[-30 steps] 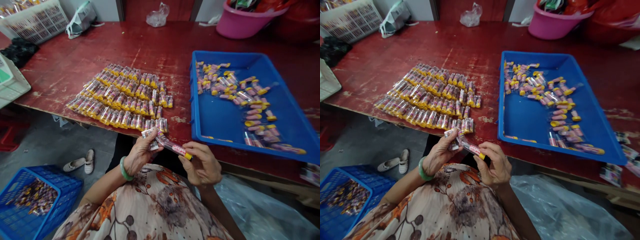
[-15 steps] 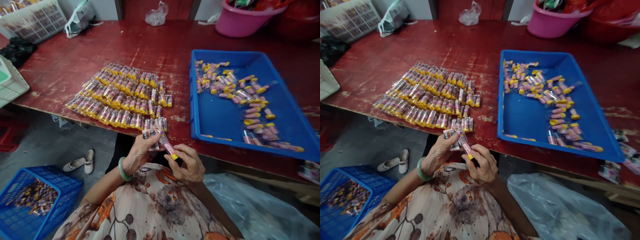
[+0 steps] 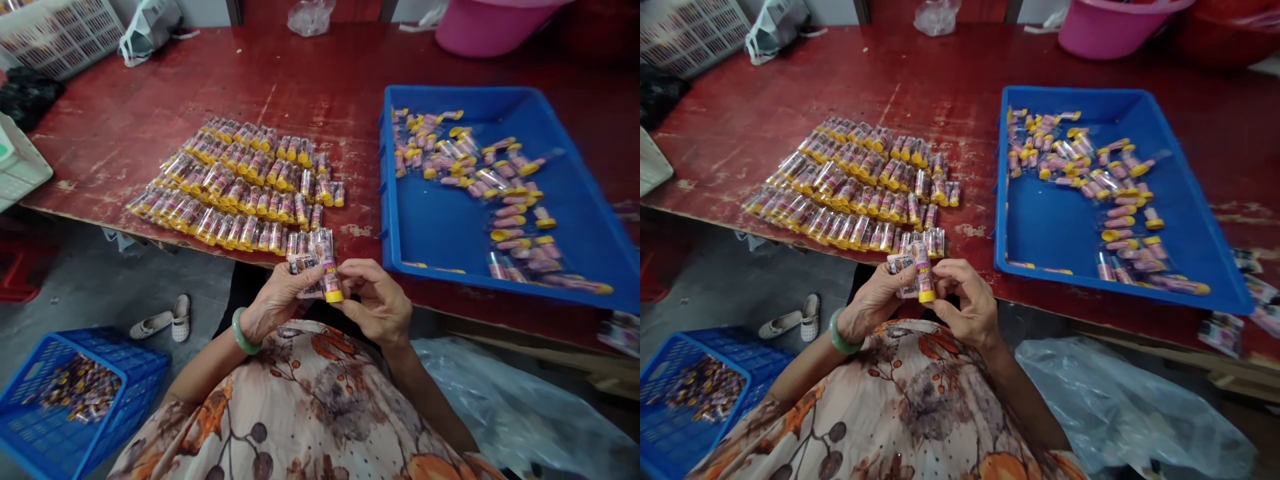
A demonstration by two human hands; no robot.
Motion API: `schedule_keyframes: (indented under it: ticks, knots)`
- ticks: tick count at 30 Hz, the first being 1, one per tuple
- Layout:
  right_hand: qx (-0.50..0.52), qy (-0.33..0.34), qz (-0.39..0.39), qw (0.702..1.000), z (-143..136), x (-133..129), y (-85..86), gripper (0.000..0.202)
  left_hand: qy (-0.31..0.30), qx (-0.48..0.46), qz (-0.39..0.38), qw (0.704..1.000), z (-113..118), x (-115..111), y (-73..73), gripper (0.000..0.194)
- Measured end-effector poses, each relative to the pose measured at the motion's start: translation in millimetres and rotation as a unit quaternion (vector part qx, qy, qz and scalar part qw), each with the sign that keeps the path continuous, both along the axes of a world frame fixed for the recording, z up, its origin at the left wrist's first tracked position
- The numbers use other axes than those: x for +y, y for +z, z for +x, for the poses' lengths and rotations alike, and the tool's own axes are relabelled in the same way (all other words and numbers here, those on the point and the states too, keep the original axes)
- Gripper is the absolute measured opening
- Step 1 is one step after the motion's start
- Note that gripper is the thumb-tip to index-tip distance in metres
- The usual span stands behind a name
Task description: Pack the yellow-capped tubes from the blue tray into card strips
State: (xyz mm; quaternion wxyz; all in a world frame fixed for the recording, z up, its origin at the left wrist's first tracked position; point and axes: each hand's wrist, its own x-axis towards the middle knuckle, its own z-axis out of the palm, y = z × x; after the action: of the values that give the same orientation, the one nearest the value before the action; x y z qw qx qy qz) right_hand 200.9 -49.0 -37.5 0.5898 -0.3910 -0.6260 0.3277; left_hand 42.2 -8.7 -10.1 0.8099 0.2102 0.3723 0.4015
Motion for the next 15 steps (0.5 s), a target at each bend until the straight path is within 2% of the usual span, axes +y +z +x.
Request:
schedule_keyframes:
  ticks: [7,15]
  knots:
    - [-0.066,-0.139,0.098,0.983,-7.9,-6.6,2.0,0.036,-0.016,0.017,-0.004,1.0,4.3,-6.7,7.0,0.032]
    - [-0.079,-0.194,0.144,0.967,-12.2,-13.5,10.2,0.034,-0.014,0.007,0.004,1.0,8.9,-17.7,11.3,0.035]
